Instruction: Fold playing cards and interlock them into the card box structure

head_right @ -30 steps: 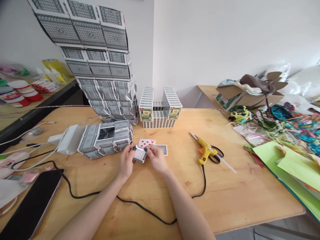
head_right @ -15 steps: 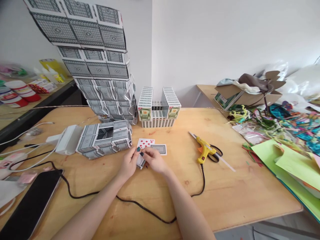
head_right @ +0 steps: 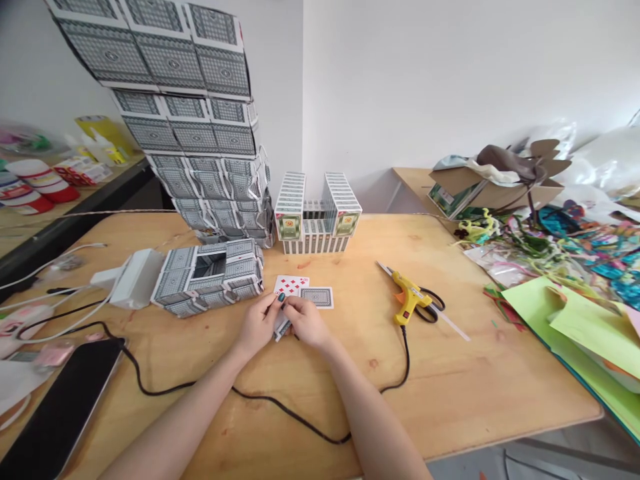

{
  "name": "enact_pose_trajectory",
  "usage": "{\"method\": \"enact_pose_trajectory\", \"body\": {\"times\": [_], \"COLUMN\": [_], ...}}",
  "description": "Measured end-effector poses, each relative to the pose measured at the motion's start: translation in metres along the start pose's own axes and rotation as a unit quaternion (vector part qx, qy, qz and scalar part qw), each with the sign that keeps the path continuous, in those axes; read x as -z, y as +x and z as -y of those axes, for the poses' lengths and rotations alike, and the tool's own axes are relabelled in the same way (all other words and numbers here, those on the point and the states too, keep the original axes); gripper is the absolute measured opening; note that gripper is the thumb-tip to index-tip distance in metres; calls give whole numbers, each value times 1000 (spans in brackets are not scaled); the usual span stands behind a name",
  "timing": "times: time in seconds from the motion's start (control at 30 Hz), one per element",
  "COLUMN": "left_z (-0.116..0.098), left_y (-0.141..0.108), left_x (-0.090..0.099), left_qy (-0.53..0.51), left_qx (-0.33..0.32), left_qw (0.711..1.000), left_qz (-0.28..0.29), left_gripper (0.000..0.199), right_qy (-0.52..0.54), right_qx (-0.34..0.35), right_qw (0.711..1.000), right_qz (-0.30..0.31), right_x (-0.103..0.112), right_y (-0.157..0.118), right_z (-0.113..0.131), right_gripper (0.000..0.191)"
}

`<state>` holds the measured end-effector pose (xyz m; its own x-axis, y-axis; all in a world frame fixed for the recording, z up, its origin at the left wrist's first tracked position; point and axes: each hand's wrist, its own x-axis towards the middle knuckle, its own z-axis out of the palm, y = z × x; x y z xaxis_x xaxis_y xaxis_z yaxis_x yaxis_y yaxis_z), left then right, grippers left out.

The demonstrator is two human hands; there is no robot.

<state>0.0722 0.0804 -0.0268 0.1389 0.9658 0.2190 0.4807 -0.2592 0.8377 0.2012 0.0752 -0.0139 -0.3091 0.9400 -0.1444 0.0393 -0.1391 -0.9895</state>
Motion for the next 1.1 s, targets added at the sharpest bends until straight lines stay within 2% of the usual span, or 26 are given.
{"method": "enact_pose_trajectory", "body": {"times": [0.33,0.7,0.87,1.03,1.1], "left_z": [1,1,0,-1,-1], "left_y": [0,0,0,0,0], "left_x": [-2,0,1,2,3], "left_qy": [-7,-9,7,-3,-13], "left_qx": [14,30,14,32,53], "left_qw": [1000,999,999,996,992], "left_qz": [-12,-35,-42,-86,-113], "left_gripper": [32,32,32,32,31], "right_qy": [-5,-7,-29,11,47], "right_qx": [-28,4,8,7,25], "right_qw": [1000,1000,1000,1000,999], "right_qz": [9,7,8,-18,-7], "right_x": [1,-2,-2,-4,-5], "right_y": [0,-3,-2,-2,-3], "right_z": [3,3,-3,-1,2], "right_gripper": [14,18,22,21,17]}}
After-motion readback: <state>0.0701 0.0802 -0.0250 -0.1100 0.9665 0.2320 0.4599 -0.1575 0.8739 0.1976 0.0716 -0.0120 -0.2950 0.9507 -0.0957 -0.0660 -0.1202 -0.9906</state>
